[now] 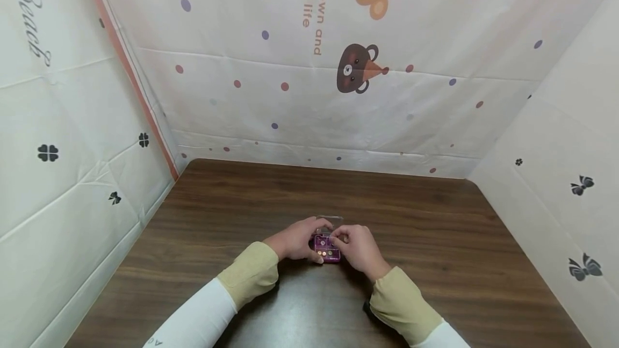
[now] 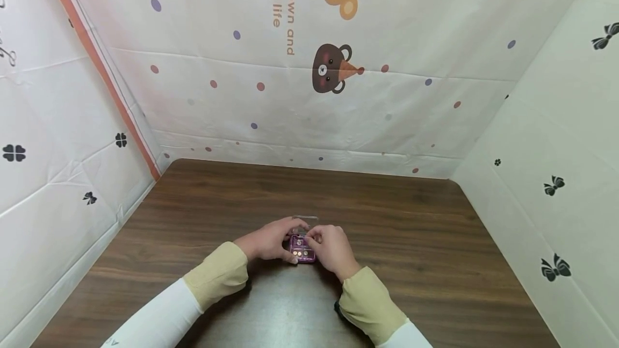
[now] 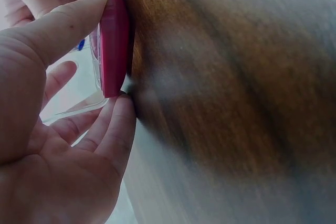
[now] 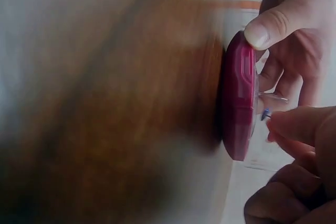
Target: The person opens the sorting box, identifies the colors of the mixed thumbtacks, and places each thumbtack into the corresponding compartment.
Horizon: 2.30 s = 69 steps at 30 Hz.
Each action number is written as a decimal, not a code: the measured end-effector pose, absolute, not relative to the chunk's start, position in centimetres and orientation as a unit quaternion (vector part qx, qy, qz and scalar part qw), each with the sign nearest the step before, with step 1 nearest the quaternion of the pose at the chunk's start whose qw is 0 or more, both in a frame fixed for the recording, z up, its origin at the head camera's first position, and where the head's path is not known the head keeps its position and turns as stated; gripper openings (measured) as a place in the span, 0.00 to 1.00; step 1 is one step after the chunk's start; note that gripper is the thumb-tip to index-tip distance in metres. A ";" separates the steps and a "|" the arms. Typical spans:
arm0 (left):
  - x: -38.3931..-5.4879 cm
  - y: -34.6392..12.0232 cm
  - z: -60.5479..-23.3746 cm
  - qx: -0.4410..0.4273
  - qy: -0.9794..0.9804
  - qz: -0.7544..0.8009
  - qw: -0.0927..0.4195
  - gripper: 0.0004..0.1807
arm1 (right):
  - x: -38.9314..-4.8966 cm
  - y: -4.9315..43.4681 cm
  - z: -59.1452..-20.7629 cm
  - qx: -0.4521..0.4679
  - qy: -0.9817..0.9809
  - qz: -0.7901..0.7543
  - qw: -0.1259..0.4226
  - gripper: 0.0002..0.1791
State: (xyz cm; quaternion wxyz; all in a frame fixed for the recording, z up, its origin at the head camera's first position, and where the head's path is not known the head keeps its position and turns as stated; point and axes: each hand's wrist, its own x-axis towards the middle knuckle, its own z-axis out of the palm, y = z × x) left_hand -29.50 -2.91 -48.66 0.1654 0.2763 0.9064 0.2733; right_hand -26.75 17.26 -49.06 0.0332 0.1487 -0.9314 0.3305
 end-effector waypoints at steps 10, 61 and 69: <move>-29.6 -2.9 -48.7 0.285 0.905 0.271 0.162 0.41 | -27.1 16.6 -48.0 0.186 -0.955 0.231 0.011 0.03; -29.3 -3.0 -48.6 0.272 0.907 0.277 0.165 0.42 | -25.0 22.9 -46.1 0.165 -0.980 0.105 -0.020 0.11; -29.3 -3.1 -48.3 0.272 0.905 0.281 0.167 0.42 | -24.9 22.5 -46.6 0.174 -0.979 0.106 -0.010 0.12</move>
